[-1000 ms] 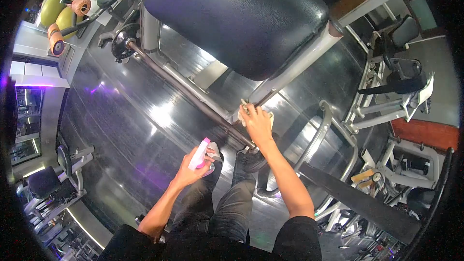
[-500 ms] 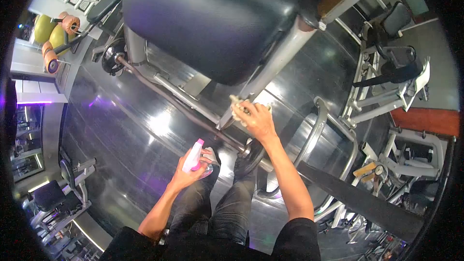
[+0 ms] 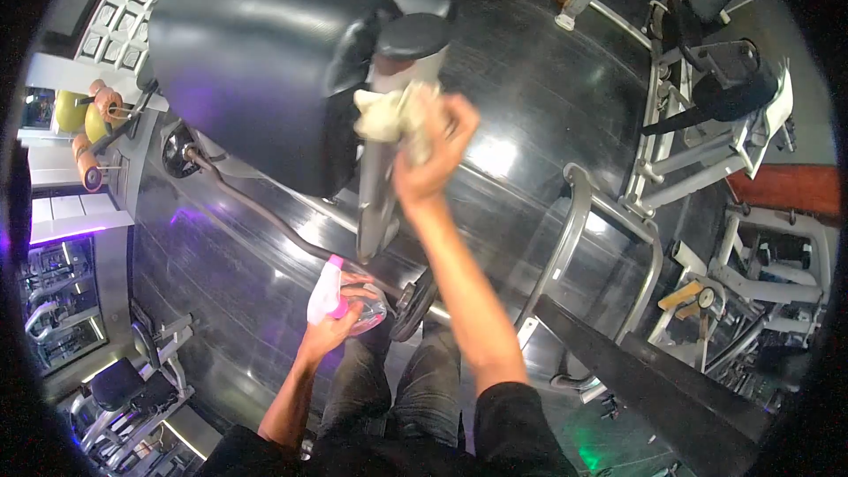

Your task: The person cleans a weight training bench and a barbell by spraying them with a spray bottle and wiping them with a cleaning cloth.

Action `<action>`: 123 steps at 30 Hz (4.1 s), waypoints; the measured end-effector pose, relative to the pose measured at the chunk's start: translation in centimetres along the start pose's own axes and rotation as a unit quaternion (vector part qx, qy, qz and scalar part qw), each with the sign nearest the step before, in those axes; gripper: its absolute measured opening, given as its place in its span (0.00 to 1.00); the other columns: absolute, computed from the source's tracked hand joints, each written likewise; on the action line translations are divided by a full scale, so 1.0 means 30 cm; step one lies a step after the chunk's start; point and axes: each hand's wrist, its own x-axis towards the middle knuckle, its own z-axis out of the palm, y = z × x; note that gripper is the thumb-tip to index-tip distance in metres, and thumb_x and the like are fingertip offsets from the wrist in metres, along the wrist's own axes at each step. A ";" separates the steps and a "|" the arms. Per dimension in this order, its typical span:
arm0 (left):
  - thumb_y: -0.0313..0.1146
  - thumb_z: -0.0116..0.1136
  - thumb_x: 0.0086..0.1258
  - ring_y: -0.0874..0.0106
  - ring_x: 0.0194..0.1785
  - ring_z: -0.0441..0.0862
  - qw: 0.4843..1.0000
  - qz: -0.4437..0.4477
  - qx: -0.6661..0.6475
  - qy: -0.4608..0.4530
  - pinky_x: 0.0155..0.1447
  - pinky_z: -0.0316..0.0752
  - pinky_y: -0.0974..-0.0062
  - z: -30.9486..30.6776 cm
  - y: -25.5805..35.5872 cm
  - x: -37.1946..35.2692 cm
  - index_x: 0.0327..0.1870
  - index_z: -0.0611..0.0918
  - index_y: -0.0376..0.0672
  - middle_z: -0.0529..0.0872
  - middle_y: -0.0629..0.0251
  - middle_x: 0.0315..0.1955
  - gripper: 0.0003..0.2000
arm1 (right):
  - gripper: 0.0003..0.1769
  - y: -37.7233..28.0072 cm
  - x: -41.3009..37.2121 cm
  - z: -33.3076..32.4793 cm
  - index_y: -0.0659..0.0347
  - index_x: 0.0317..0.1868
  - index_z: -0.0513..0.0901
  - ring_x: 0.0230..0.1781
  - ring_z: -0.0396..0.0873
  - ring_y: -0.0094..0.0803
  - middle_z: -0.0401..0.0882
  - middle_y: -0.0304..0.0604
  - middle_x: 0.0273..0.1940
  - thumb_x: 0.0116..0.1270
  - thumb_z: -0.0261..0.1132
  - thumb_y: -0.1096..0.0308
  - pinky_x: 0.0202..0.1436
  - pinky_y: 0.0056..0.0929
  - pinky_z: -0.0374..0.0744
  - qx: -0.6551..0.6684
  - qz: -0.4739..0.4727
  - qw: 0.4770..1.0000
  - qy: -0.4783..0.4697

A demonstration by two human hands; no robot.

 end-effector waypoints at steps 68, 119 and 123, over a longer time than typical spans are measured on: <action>0.18 0.54 0.60 0.71 0.44 0.85 0.995 -0.070 -0.022 0.074 0.48 0.80 0.73 -0.164 -0.151 -0.206 0.59 0.71 0.34 0.83 0.56 0.51 0.23 | 0.29 -0.016 0.121 -0.007 0.65 0.64 0.69 0.58 0.74 0.36 0.77 0.46 0.56 0.78 0.48 0.48 0.65 0.34 0.68 0.214 0.479 0.851 0.005; 0.44 0.64 0.63 0.46 0.47 0.83 0.971 -0.121 0.187 -0.089 0.48 0.77 0.56 0.358 -0.871 -0.317 0.53 0.75 0.39 0.86 0.46 0.39 0.23 | 0.28 -0.041 -1.032 -1.055 0.67 0.64 0.74 0.55 0.76 0.35 0.78 0.48 0.53 0.78 0.51 0.51 0.60 0.32 0.70 -0.043 0.575 0.810 -0.108; 0.39 0.65 0.63 0.56 0.40 0.86 0.984 -0.111 0.123 -0.058 0.46 0.78 0.63 0.336 -0.845 -0.375 0.52 0.76 0.39 0.86 0.53 0.34 0.20 | 0.22 -0.049 -1.037 -0.947 0.60 0.64 0.75 0.58 0.72 0.45 0.73 0.53 0.56 0.73 0.57 0.62 0.61 0.38 0.70 -0.231 0.363 0.883 -0.188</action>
